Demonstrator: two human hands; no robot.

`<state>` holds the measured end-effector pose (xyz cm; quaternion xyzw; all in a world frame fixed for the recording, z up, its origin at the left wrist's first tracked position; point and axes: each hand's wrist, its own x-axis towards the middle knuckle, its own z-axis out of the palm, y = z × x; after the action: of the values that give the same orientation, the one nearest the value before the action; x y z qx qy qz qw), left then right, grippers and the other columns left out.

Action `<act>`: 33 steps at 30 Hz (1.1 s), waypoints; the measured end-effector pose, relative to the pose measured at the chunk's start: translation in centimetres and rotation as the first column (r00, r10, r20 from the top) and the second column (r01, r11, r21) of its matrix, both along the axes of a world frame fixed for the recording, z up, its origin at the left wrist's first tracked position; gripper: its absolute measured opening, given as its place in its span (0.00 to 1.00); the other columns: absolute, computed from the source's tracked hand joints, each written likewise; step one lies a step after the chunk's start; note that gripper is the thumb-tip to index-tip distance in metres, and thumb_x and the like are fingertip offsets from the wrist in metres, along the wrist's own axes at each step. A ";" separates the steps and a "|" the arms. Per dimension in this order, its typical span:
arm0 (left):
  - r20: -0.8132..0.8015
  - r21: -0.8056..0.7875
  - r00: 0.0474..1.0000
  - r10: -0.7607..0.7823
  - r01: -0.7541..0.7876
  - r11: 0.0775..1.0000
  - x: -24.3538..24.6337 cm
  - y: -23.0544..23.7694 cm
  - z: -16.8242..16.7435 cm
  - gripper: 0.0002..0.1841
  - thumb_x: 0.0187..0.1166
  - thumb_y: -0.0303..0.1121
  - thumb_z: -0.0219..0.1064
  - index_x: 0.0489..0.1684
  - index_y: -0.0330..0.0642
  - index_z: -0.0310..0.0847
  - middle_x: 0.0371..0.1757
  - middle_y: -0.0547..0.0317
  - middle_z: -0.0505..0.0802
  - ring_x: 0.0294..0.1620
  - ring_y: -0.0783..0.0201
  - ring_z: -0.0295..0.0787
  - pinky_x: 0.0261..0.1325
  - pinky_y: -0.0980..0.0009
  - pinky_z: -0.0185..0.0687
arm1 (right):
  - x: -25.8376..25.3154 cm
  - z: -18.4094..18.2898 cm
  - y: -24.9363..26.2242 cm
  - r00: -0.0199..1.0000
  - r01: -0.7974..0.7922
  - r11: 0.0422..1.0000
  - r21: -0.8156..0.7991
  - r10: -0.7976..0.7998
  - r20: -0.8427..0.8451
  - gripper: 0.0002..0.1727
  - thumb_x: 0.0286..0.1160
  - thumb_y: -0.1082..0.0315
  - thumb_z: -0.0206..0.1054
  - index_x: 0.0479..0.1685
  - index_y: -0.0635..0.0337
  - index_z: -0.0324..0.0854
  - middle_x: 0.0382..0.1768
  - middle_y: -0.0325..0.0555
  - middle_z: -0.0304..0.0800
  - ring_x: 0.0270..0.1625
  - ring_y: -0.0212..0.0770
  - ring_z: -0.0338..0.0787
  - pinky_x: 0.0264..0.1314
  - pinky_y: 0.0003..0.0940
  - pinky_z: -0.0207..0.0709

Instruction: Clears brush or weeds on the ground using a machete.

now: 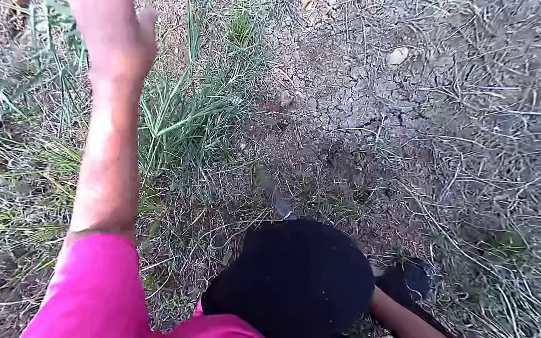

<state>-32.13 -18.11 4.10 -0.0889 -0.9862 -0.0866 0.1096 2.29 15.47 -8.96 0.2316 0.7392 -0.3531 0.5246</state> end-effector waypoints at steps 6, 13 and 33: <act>0.601 0.153 0.738 -0.306 0.270 0.951 8.1 13.9 -23.1 0.20 0.92 0.35 0.52 0.74 0.36 0.80 0.77 0.37 0.82 0.82 0.36 0.73 0.79 0.36 0.68 | 0.8 -7.9 7.0 0.982 -0.187 0.979 0.076 0.188 -0.008 0.21 0.81 0.65 0.69 0.66 0.72 0.78 0.48 0.68 0.88 0.46 0.62 0.90 0.56 0.62 0.81; 0.789 -0.154 0.614 -0.015 0.221 0.963 14.4 12.5 -34.0 0.29 0.86 0.26 0.58 0.87 0.25 0.59 0.82 0.26 0.73 0.84 0.30 0.68 0.78 0.36 0.67 | -0.7 -8.8 7.6 0.606 0.765 0.641 -0.061 -0.750 -0.265 0.05 0.79 0.78 0.61 0.43 0.61 0.70 0.12 0.32 0.73 0.10 0.29 0.76 0.16 0.26 0.80; 0.846 -0.042 0.527 0.074 -0.073 0.996 14.1 9.3 -32.2 0.19 0.92 0.38 0.53 0.70 0.37 0.81 0.65 0.32 0.89 0.70 0.33 0.85 0.69 0.34 0.77 | -0.6 -8.4 1.1 0.805 0.559 0.828 -0.045 -0.556 -0.207 0.06 0.75 0.78 0.66 0.45 0.67 0.74 0.21 0.43 0.80 0.21 0.34 0.84 0.29 0.30 0.83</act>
<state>-18.01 -8.83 -28.12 0.0057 -0.9187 -0.1135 -0.3782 1.66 16.61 -17.40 0.4040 0.6932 -0.5074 0.3142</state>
